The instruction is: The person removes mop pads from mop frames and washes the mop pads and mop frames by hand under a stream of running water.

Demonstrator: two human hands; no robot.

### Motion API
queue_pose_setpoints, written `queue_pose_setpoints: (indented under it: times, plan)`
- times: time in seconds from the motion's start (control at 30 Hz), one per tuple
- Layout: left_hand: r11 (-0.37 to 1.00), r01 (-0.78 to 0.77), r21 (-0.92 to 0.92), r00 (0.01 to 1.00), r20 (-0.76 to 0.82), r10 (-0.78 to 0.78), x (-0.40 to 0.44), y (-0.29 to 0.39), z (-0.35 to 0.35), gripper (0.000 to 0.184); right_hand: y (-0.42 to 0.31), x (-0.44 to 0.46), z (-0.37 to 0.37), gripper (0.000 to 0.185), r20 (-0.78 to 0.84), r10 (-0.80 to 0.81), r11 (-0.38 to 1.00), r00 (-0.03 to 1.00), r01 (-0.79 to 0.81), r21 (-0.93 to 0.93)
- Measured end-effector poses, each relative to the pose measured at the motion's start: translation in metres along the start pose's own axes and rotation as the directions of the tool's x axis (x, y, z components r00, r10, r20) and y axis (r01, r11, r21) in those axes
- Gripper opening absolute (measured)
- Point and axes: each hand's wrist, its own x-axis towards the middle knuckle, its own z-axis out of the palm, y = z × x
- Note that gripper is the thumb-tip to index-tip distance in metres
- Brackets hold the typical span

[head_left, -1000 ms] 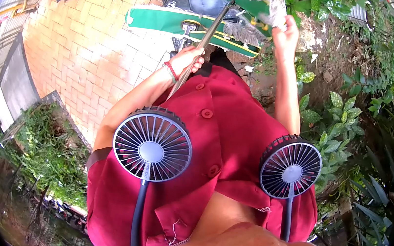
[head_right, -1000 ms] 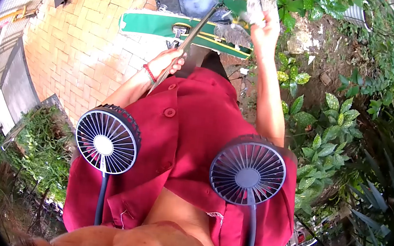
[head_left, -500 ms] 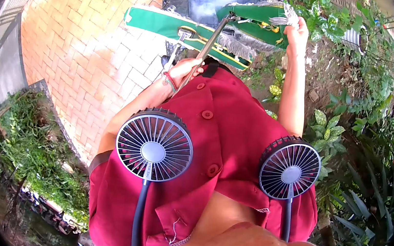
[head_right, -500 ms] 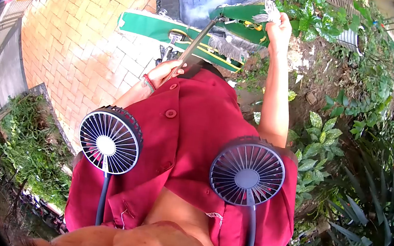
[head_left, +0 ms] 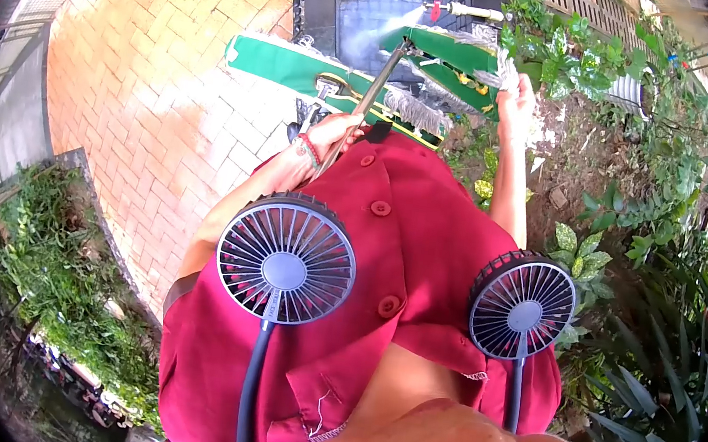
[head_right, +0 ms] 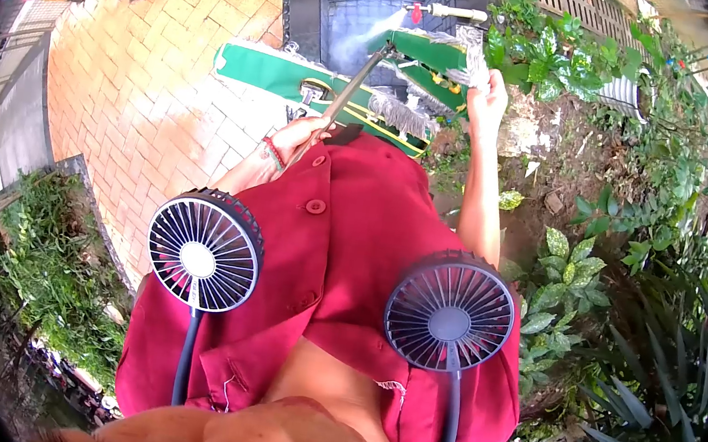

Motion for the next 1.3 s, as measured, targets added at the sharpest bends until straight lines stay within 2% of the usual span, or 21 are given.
queue_pose_setpoints:
  times: [0.03,0.13,0.17,0.23,0.3,0.43,0.53,0.63,0.73,0.8,0.9,0.97,1.0,1.07,1.1,1.13,1.2,1.3]
  plan:
    - [1.000,0.008,0.006,1.000,0.009,-0.008,-0.003,0.002,-0.002,0.023,-0.008,-0.011,0.005,0.019,-0.008,0.047,0.998,0.999,-0.047,0.034]
    - [0.999,0.044,0.023,0.999,0.010,-0.044,-0.007,0.005,-0.002,0.023,0.002,-0.033,-0.006,0.018,0.025,0.001,0.998,1.000,0.001,-0.067]
    - [0.998,0.060,0.025,0.998,0.004,-0.061,-0.008,0.005,-0.003,0.024,0.004,-0.042,-0.010,0.021,0.070,0.046,0.999,0.996,-0.044,-0.022]
    - [0.991,0.126,0.051,0.992,-0.017,-0.125,-0.022,0.014,0.003,0.025,0.007,-0.061,-0.010,0.023,0.049,0.075,0.997,0.996,-0.076,0.016]
    - [0.991,0.121,0.062,0.993,-0.012,-0.121,-0.022,0.011,0.002,0.026,0.011,-0.076,-0.007,0.029,0.007,0.086,0.996,0.996,-0.086,0.001]
    - [0.992,0.124,0.008,0.991,0.044,-0.124,-0.013,-0.001,-0.008,0.026,0.034,-0.100,-0.001,0.015,-0.018,0.053,0.998,0.998,-0.053,-0.021]
    - [0.993,0.116,0.021,0.990,0.080,-0.117,-0.027,0.003,-0.005,0.027,0.026,-0.114,0.002,0.017,-0.021,0.096,0.995,0.995,-0.096,0.008]
    - [0.996,0.081,0.027,0.990,0.116,-0.084,-0.030,0.000,-0.015,0.026,0.023,-0.118,0.016,0.018,-0.027,0.064,0.996,0.998,-0.066,-0.062]
    - [0.999,0.032,0.005,0.979,0.200,-0.032,-0.025,-0.003,-0.034,0.026,0.008,-0.116,0.038,0.020,-0.019,-0.025,0.993,1.000,0.022,-0.119]
    - [1.000,0.019,-0.019,0.975,0.221,-0.014,-0.008,-0.005,-0.014,0.026,0.004,-0.106,0.028,0.026,0.052,-0.078,0.975,0.996,0.087,-0.204]
    - [0.998,0.036,-0.048,0.963,0.268,-0.022,-0.012,0.002,-0.014,0.027,0.013,-0.114,0.041,0.034,0.170,-0.222,0.862,0.960,0.275,-0.426]
    - [0.993,0.049,-0.104,0.951,0.310,-0.014,-0.006,0.000,-0.017,0.027,0.019,-0.123,0.059,0.036,0.201,-0.332,0.817,0.922,0.388,-0.427]
    - [0.982,0.102,-0.159,0.940,0.339,-0.043,0.003,-0.003,-0.021,0.026,0.032,-0.125,0.066,0.037,0.214,-0.396,0.790,0.893,0.450,-0.416]
    - [0.953,0.188,-0.237,0.920,0.383,-0.086,0.021,-0.007,-0.029,0.020,0.053,-0.133,0.080,0.038,0.266,-0.422,0.767,0.867,0.498,-0.404]
    - [0.960,0.178,-0.215,0.941,0.322,-0.102,0.022,-0.009,-0.031,0.021,0.054,-0.138,0.086,0.037,0.339,-0.410,0.752,0.847,0.524,-0.400]
    - [0.959,0.192,-0.210,0.944,0.308,-0.121,0.021,-0.011,-0.034,0.021,0.054,-0.146,0.088,0.037,0.470,-0.245,0.784,0.848,0.458,-0.419]
    - [0.958,0.216,-0.188,0.950,0.268,-0.162,0.021,-0.011,-0.039,0.021,0.050,-0.150,0.090,0.037,0.469,-0.169,0.859,0.867,0.364,-0.361]
    - [0.964,0.206,-0.171,0.955,0.249,-0.160,0.015,-0.004,-0.036,0.022,0.036,-0.145,0.092,0.038,0.453,-0.153,0.839,0.878,0.357,-0.409]
